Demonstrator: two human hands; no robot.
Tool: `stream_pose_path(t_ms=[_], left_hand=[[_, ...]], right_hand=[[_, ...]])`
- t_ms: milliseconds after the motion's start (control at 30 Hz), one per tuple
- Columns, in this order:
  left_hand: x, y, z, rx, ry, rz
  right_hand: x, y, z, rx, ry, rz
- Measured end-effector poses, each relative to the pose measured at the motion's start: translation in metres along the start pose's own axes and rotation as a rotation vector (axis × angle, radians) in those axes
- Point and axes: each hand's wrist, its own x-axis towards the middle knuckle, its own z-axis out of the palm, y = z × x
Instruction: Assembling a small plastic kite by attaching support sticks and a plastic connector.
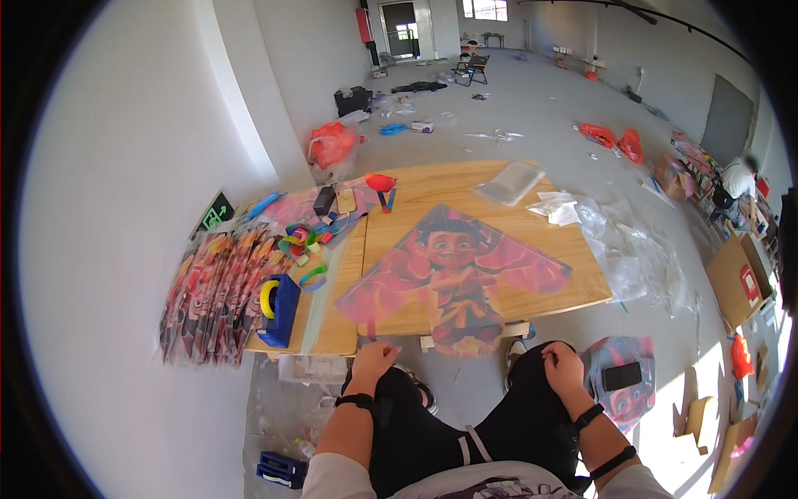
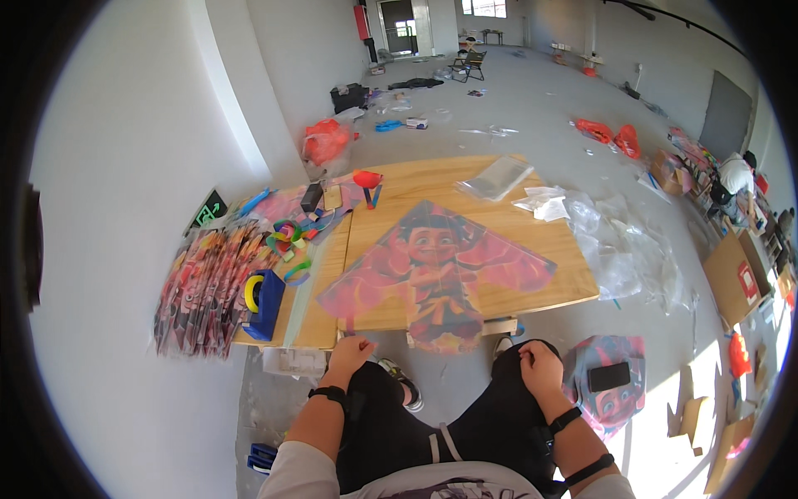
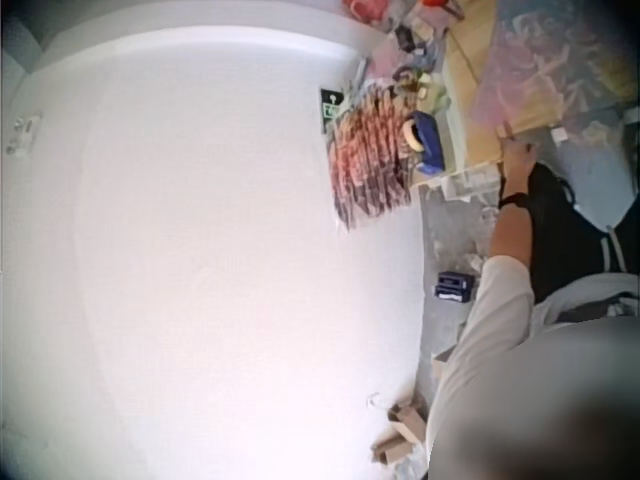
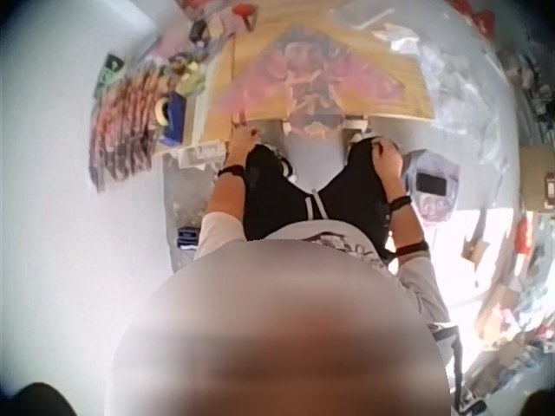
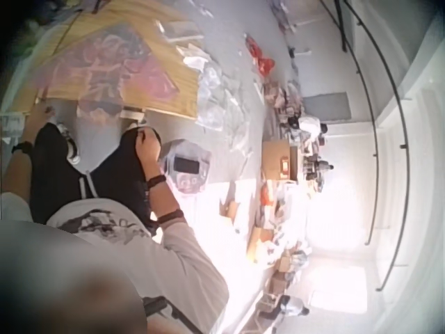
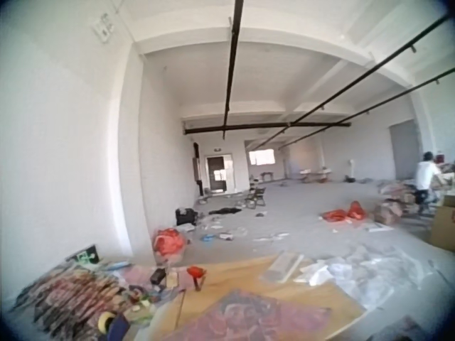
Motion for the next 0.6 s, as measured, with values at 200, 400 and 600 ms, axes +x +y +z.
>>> stream_pose_path(t_ms=[200, 400, 600], left_hand=[[-0.007, -0.008, 0.006, -0.053, 0.172, -0.053], [-0.011, 0.001, -0.001, -0.027, 0.187, -0.154], [-0.009, 0.0, -0.005, -0.028, 0.226, -0.157]], right_hand=[[0.003, -0.001, 0.003, -0.012, -0.006, -0.025], [0.002, 0.0, 0.004, 0.009, 0.009, -0.046], [0.002, -0.002, 0.004, 0.011, 0.003, -0.023]])
